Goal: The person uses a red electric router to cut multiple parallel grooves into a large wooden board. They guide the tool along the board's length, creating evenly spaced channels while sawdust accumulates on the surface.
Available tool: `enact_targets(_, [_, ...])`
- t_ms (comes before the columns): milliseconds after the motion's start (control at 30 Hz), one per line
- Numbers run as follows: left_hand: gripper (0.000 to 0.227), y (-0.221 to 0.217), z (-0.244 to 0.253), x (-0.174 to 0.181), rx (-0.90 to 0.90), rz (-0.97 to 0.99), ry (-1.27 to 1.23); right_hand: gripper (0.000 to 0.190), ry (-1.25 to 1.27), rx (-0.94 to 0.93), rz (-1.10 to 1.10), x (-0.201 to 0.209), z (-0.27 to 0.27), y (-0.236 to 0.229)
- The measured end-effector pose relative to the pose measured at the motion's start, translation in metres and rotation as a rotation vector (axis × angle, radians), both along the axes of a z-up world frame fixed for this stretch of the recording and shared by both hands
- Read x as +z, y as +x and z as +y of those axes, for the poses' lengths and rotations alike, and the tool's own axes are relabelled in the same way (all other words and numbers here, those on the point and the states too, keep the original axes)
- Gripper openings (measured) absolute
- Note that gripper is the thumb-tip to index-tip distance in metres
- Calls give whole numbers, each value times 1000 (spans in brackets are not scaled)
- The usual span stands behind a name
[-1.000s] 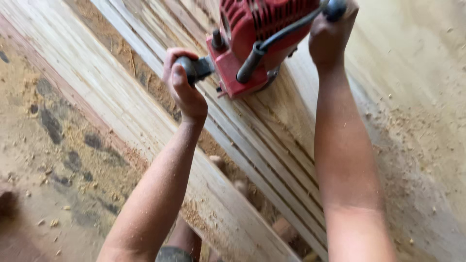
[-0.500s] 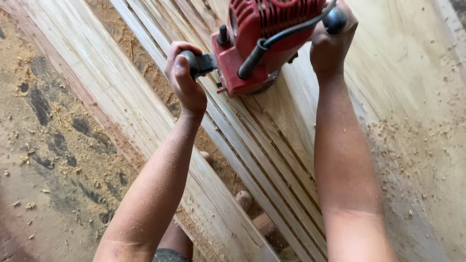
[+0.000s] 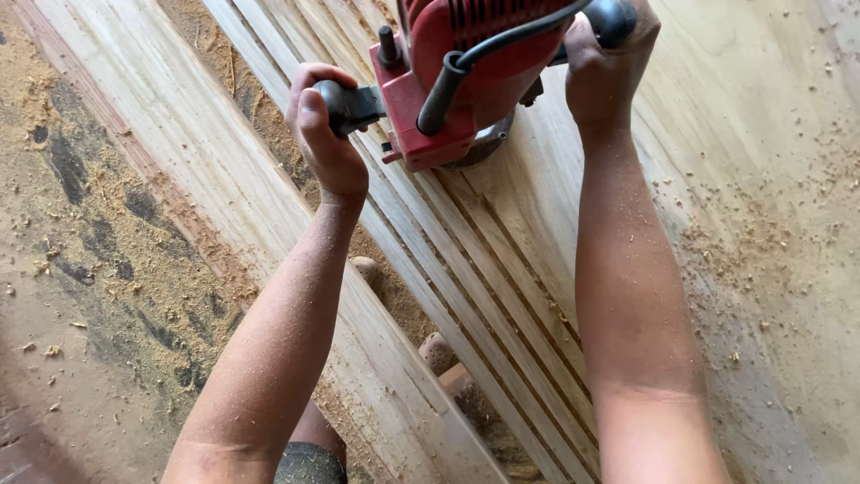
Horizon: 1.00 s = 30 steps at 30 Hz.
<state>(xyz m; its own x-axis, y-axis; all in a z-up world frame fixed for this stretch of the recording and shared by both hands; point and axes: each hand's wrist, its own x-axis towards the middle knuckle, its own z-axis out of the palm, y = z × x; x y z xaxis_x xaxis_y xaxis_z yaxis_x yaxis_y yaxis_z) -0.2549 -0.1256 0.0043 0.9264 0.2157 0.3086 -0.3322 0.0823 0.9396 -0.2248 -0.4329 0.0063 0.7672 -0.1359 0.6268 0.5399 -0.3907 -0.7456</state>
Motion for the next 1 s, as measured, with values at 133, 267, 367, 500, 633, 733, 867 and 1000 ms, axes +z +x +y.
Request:
enact_targets(133, [60,-18,-8,-1,18,-27,49,12,53,13,-12,-4,-8,-18])
enact_targets(267, [61,-36,-17,-1,18,-2,45,16,92,21,18,-3,-19,-34])
enact_targets(367, [60,-53,-23,-2,-1,6,12,16,54,16,6,-3,-24,-50])
enact_targets(500, [60,-69,-32,2,-6,2,1,12,-32,14,-99,3,-30,-66])
enact_targets(633, [60,-88,-42,3,-21,36,-30,16,17,-26,5,-3,-42,-85])
enact_targets(733, [62,-100,-48,5,24,24,57,13,63,-45,79,-6,-50,-96])
enact_targets(867, [63,-110,-54,10,23,32,11,18,-16,-133,-32,-15,-55,-101])
enact_targets(1000, [63,-120,-58,8,26,36,23,3,-205,-236,2,-25,-69,-114])
